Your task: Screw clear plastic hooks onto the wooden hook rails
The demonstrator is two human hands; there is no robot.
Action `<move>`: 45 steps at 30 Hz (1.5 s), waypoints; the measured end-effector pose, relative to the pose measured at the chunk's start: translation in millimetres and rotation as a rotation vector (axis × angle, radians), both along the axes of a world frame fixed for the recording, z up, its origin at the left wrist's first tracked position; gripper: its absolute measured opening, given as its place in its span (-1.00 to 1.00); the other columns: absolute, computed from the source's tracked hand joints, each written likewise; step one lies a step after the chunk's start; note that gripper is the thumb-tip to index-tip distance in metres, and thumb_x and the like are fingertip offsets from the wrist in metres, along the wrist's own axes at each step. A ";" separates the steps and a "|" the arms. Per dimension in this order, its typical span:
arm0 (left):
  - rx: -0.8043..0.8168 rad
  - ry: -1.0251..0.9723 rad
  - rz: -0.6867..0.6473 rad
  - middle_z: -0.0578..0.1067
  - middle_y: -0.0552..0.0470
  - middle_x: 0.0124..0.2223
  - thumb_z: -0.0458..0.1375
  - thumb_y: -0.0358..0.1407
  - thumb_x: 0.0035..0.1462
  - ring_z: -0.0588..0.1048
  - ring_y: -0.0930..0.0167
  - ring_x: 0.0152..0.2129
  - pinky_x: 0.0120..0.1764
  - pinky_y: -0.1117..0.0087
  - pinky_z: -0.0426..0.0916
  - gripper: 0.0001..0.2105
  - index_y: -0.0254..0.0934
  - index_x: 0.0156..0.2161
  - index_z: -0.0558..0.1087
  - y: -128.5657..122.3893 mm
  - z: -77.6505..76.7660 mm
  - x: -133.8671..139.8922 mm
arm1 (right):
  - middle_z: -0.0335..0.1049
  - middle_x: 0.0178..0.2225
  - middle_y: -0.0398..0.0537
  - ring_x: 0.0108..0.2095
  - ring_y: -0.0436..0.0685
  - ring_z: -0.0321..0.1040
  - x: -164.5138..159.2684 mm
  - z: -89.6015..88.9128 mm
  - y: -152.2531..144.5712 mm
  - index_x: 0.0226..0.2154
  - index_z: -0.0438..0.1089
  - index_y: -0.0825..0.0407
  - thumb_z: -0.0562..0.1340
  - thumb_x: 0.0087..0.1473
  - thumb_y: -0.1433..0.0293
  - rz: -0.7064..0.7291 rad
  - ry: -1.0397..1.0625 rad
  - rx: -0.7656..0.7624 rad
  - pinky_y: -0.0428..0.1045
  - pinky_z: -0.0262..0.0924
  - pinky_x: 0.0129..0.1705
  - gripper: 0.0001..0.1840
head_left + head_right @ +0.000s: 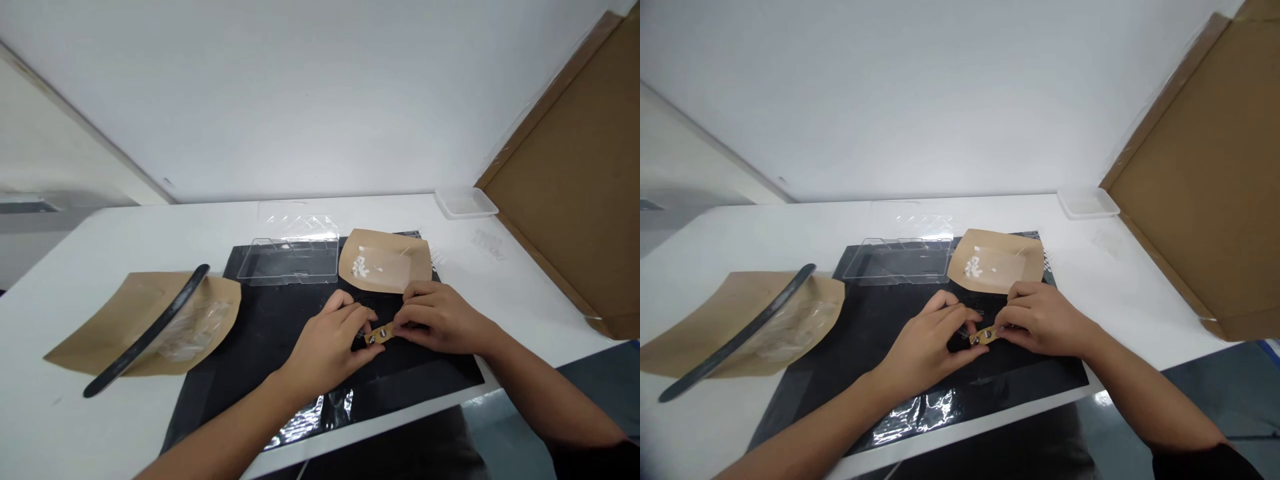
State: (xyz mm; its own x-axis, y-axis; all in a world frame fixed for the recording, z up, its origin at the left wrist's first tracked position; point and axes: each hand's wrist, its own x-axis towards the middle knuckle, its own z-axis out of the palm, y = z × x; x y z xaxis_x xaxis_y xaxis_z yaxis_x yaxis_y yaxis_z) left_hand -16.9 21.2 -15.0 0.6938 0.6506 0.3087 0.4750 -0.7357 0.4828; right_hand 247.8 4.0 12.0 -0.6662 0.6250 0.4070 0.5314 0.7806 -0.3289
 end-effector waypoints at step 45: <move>0.199 -0.140 -0.071 0.59 -0.01 -0.26 0.53 -0.10 0.05 0.42 0.20 -0.15 -0.25 0.29 0.47 -0.52 -0.26 -0.06 0.48 2.4 7.9 -2.7 | 0.60 -0.37 -0.14 -0.33 0.04 0.52 27.9 11.7 19.9 -0.35 0.57 -0.04 0.44 0.26 0.32 -0.156 0.429 -0.089 -0.01 0.41 -0.24 -0.86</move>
